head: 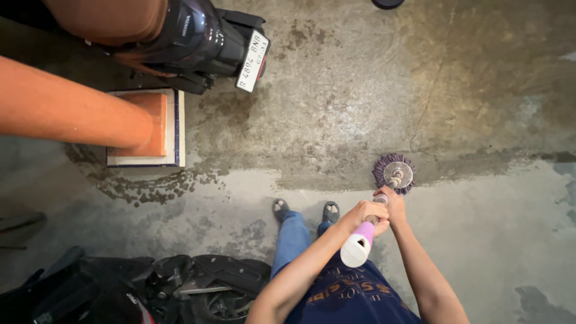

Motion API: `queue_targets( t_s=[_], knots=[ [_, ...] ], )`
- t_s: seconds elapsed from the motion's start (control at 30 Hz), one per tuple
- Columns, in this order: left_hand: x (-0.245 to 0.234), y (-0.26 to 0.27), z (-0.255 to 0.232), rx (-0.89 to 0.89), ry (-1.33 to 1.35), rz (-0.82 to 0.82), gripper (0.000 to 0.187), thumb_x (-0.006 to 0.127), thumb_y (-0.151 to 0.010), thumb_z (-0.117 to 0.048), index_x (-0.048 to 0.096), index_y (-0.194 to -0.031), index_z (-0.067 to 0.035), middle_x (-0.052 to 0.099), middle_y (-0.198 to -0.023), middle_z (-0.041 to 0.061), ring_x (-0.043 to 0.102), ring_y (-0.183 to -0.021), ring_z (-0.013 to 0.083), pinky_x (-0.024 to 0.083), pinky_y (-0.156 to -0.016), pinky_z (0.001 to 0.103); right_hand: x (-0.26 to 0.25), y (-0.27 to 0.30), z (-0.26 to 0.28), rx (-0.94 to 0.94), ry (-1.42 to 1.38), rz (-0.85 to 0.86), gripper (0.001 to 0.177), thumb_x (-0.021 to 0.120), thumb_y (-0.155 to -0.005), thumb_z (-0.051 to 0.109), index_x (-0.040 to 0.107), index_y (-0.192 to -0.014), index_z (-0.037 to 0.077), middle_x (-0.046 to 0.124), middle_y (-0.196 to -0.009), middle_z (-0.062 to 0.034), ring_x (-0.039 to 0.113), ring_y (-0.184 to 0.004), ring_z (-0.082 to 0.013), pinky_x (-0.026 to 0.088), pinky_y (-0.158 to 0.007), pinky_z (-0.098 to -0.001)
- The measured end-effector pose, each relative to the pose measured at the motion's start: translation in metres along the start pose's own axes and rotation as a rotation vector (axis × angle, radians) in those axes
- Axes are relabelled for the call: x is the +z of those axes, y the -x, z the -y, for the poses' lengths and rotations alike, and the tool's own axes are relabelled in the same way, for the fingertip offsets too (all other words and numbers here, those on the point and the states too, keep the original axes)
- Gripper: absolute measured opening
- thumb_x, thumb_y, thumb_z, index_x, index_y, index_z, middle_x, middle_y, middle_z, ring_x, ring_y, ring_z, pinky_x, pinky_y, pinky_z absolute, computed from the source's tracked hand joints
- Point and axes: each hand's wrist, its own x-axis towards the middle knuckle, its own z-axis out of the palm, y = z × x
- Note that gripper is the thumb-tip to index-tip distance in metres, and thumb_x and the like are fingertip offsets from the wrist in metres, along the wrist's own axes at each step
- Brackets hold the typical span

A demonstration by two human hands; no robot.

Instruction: The person mops a concrete floor using a string mop, moving several pairs of sandals and shoes along a wall as they progress.

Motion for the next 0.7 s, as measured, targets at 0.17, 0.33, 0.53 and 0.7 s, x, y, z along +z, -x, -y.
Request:
queue_targets(
  t_s=[0.17,0.33,0.53,0.7],
  knots=[
    [-0.018,0.009,-0.012,-0.104,0.047,0.017,0.018,0.068,-0.083,-0.010,0.055,-0.071,-0.005,0.054,-0.065,0.007,0.052,-0.060,0.0145,0.045,-0.060,0.032,0.017,-0.005,0.015,0.074,-0.069,0.028,0.013,0.069,-0.077,0.016,0.070,-0.089,0.011,0.075,-0.087,-0.0084,0.072,-0.080,-0.0235,0.055,-0.071,-0.0353],
    [-0.063,0.021,-0.018,-0.094,0.002,-0.015,0.022,0.069,-0.081,-0.011,0.054,-0.066,-0.005,0.052,-0.061,0.007,0.049,-0.058,0.0158,0.045,-0.058,0.033,0.059,-0.011,0.045,0.070,-0.181,0.071,0.015,0.066,-0.082,0.019,0.070,-0.095,0.011,0.074,-0.086,-0.0070,0.069,-0.078,-0.0213,0.054,-0.072,-0.0337],
    [-0.146,0.064,-0.030,-0.018,-0.084,-0.029,0.019,0.069,-0.081,-0.012,0.056,-0.069,-0.005,0.056,-0.066,0.011,0.053,-0.060,0.0251,0.048,-0.062,0.035,0.154,-0.016,0.108,-0.055,-0.492,0.007,0.031,0.062,-0.091,0.024,0.067,-0.115,0.005,0.073,-0.095,-0.0075,0.069,-0.085,-0.0183,0.055,-0.081,-0.0302],
    [-0.232,0.103,-0.048,0.076,-0.186,-0.012,0.020,0.070,-0.078,-0.011,0.054,-0.067,-0.005,0.057,-0.069,0.013,0.058,-0.069,0.0306,0.049,-0.069,0.038,0.242,-0.008,0.172,0.004,-0.820,0.126,0.027,0.061,-0.090,0.024,0.067,-0.109,0.005,0.071,-0.091,-0.0076,0.067,-0.082,-0.0176,0.054,-0.077,-0.0304]
  ],
)
